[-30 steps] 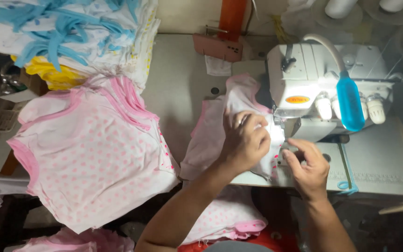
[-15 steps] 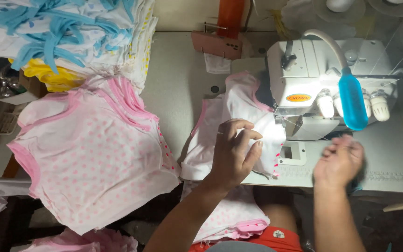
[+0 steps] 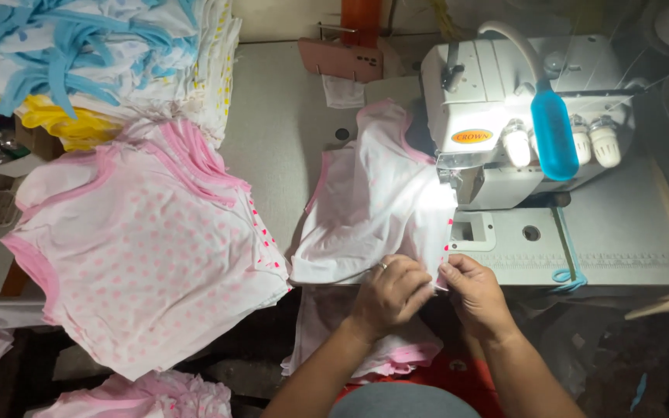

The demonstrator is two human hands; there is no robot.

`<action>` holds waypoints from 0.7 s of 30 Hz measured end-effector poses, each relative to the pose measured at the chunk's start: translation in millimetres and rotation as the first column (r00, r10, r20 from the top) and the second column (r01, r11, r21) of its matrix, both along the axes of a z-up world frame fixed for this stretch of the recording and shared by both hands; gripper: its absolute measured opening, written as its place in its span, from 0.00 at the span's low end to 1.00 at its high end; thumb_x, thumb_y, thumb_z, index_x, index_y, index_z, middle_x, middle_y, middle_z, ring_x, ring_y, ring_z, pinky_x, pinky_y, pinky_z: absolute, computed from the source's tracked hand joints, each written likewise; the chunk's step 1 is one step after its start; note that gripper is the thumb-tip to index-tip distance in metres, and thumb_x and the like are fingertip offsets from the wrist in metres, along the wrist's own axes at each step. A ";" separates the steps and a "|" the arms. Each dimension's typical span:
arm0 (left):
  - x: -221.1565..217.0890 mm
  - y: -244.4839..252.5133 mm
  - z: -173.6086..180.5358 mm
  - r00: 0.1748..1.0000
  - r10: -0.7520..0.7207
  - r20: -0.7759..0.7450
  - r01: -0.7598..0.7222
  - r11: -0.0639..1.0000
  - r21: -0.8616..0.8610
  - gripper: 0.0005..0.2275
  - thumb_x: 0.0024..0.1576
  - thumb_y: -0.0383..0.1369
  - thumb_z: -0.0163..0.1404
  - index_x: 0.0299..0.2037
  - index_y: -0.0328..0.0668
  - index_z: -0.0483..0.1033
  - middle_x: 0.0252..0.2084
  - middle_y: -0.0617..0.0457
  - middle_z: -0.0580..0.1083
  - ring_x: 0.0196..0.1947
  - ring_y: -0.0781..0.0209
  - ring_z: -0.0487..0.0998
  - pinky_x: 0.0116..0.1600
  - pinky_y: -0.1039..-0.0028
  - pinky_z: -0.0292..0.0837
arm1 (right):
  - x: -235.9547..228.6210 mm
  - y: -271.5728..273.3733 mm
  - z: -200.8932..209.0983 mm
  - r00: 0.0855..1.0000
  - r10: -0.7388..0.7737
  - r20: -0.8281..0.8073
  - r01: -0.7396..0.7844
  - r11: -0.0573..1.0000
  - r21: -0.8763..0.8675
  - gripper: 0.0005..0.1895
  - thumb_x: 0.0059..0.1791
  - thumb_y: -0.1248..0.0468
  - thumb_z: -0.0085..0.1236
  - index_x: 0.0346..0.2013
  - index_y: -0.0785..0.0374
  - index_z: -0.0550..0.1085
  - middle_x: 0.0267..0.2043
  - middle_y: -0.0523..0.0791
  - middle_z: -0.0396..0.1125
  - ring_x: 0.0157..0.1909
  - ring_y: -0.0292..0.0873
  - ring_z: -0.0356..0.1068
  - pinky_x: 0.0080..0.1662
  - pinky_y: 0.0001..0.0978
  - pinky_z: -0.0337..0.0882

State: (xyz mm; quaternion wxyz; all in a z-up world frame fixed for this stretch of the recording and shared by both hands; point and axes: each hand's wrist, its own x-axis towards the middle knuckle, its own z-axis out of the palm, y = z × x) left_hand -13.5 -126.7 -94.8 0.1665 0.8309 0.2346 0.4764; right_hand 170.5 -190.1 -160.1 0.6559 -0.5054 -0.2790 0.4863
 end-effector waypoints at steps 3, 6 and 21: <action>-5.0 -11.0 -11.0 0.998 -0.026 0.053 0.017 0.984 0.177 0.13 0.60 0.45 0.56 0.45 0.47 0.76 0.42 0.53 0.71 0.46 0.52 0.77 0.51 0.64 0.76 | -0.1 -14.3 -3.5 0.986 0.037 -0.162 -0.042 0.999 -0.027 0.07 0.55 0.67 0.54 0.38 0.70 0.75 0.23 0.50 0.70 0.25 0.43 0.72 0.34 0.39 0.74; -7.7 -16.7 -16.8 0.997 -0.009 0.076 -0.008 0.973 0.229 0.11 0.62 0.40 0.54 0.49 0.46 0.74 0.44 0.50 0.70 0.45 0.50 0.76 0.52 0.61 0.77 | -15.1 -18.7 23.5 0.971 0.045 -0.235 -0.052 0.998 -0.023 0.04 0.54 0.68 0.56 0.37 0.68 0.73 0.22 0.50 0.68 0.23 0.46 0.71 0.32 0.40 0.74; -18.8 -19.6 25.8 0.971 -0.210 0.117 0.208 0.978 0.029 0.05 0.65 0.21 0.48 0.46 0.35 0.77 0.44 0.48 0.75 0.44 0.48 0.75 0.51 0.62 0.76 | -16.3 -43.7 61.3 0.995 0.098 -0.001 -0.097 0.991 -0.097 0.35 0.47 0.74 0.59 0.70 0.67 0.65 0.39 0.52 0.77 0.43 0.42 0.75 0.56 0.33 0.72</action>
